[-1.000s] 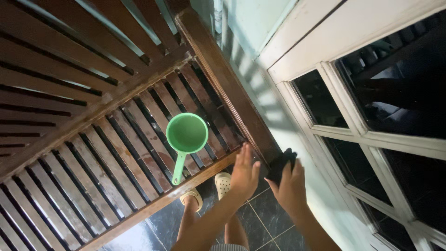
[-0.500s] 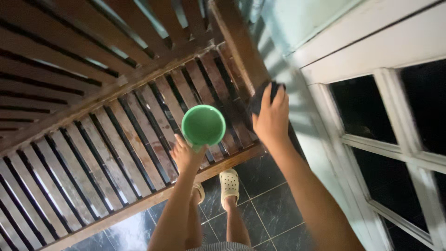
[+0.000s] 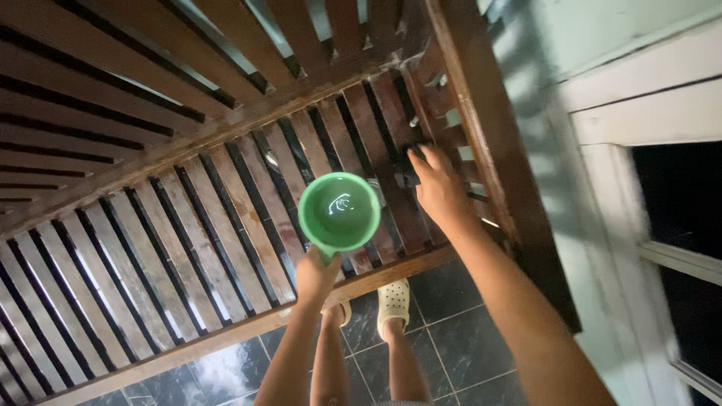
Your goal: The person cleans a wooden bench by hand using a cloth, dipping it into a green container of liquid and wiping the slats and top rail of the bench.
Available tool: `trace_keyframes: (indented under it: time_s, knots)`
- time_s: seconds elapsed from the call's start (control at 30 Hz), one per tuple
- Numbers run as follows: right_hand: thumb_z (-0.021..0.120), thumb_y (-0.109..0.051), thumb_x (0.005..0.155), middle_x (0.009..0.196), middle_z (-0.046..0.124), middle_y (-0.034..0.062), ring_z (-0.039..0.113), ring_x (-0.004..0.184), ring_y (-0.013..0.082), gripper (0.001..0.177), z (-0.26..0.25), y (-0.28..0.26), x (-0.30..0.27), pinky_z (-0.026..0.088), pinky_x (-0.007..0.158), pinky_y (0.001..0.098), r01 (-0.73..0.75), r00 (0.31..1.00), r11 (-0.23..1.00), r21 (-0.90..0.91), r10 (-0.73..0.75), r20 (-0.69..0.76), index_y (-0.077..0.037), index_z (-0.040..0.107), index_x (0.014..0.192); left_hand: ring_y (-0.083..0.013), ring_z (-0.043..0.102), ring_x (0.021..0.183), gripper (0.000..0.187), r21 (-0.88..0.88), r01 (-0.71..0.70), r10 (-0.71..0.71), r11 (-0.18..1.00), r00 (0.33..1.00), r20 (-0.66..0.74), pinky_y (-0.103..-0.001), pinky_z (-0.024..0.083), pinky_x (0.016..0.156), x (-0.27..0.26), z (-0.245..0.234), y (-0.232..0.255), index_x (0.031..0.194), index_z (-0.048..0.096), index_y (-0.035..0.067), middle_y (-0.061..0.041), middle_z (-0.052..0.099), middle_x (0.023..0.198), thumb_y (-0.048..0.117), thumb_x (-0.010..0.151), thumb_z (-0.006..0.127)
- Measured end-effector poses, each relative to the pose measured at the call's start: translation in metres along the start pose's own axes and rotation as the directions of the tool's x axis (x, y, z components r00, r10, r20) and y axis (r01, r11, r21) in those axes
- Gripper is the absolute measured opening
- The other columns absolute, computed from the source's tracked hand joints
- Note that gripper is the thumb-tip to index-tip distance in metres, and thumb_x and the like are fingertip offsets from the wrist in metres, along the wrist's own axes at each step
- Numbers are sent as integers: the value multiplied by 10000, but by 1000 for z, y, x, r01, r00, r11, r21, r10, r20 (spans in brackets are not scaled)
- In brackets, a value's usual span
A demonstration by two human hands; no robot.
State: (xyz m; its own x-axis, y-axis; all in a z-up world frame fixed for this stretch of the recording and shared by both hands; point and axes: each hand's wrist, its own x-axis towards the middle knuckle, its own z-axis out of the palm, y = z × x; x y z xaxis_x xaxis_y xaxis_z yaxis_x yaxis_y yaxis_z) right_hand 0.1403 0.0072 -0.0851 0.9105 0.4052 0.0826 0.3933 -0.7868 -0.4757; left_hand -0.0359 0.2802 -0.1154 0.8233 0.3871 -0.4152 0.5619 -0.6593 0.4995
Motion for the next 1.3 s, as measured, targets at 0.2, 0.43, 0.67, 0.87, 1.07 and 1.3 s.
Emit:
trace_keyframes:
  time_s: [0.2, 0.43, 0.67, 0.87, 1.07, 1.3]
  knots:
    - [758, -210, 846, 1660, 228, 231, 216, 1523, 391, 898, 118, -2, 3, 275, 1215, 461, -268, 952, 963, 17, 262, 156, 24, 303, 1584, -357, 689, 632, 348, -31, -59, 52, 998, 980, -190, -444, 530, 602, -1, -53, -32, 891, 685, -17, -216, 688, 704, 304, 804, 787]
    - [447, -496, 1037, 1687, 54, 227, 58, 1545, 442, 761, 193, -20, 9, 83, 1244, 570, -262, 948, 961, -86, 273, 164, -47, 217, 1607, -217, 667, 536, 273, -149, 79, -110, 986, 971, -210, -383, 512, 548, 40, -77, -52, 884, 681, -14, -137, 685, 621, 243, 836, 759]
    - [414, -307, 1094, 1717, 80, 185, 126, 1572, 404, 594, 181, 1, 139, 121, 1277, 569, -137, 977, 988, -71, 147, 153, -137, 262, 1642, -257, 631, 540, 250, -289, 81, -147, 954, 965, -215, -401, 495, 525, 86, -81, -55, 920, 688, 6, -147, 669, 612, 242, 855, 736]
    - [466, -225, 1069, 1708, 138, 193, 144, 1555, 418, 630, 206, -17, 159, 125, 1248, 530, -77, 995, 995, -64, 80, 54, -20, 256, 1627, -326, 670, 565, 311, -48, -23, 10, 999, 970, -242, -447, 525, 564, 101, -92, -67, 903, 645, -21, -172, 665, 647, 266, 849, 753]
    - [580, -91, 1002, 1432, 627, 147, 609, 1308, 308, 317, 202, -37, 23, 508, 1094, 392, 0, 979, 957, 291, 59, -195, -61, 659, 1308, -434, 663, 998, 719, 26, -73, 77, 997, 932, -353, -507, 537, 814, 79, -101, -39, 1319, 475, -79, -296, 657, 1131, 318, 823, 811]
    - [613, -45, 1043, 1193, 726, 172, 716, 1108, 307, 155, 197, -36, 115, 573, 952, 386, -28, 860, 875, 483, 267, -435, -14, 686, 1177, -379, 443, 1275, 617, 221, -231, 319, 948, 664, -676, -513, 361, 1114, 38, -49, -55, 1379, 397, -60, -244, 454, 1335, 152, 906, 733]
